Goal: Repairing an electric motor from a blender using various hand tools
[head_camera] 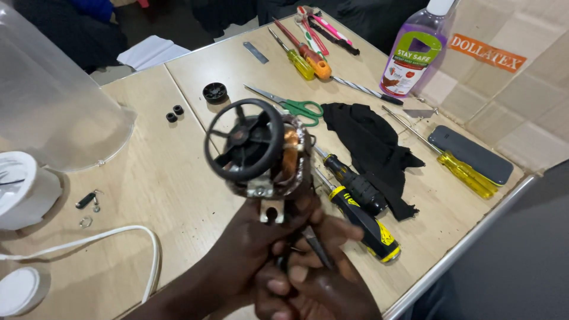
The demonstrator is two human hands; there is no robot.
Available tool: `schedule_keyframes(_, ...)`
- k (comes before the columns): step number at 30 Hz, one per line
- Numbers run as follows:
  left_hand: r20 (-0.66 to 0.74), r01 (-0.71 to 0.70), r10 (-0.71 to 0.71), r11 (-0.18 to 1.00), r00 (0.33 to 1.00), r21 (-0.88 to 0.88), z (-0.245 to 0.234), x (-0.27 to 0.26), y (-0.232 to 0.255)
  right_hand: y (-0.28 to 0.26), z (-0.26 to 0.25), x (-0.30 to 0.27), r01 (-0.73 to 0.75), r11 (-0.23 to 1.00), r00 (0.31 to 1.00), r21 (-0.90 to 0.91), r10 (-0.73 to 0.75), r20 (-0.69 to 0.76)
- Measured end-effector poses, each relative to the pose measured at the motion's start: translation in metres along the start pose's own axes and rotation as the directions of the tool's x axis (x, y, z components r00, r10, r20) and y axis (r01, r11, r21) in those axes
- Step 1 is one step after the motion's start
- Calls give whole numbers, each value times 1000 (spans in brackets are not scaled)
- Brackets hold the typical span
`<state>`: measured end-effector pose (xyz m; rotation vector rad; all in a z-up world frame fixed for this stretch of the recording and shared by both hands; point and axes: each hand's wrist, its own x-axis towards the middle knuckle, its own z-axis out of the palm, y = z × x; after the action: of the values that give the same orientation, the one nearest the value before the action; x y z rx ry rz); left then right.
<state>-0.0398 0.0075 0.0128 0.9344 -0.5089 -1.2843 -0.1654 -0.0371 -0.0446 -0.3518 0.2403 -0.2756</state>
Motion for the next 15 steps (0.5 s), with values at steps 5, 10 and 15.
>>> schedule_keyframes(5, -186, 192, -178, 979, 966, 62, 5, -2, 9, -10, 36, 2, -153, 911, 918, -382, -13, -397)
schedule_keyframes(10, -140, 39, -38, 999, 989, 3, -2, 7, -6, -19, 31, -3, -185, 644, 917, -742, -159, -366)
schedule_keyframes(15, 16, -250, 268, 873, 963, 420, -28, 8, 13, -63, 31, -23, 21, 483, 893, -876, -402, -200)
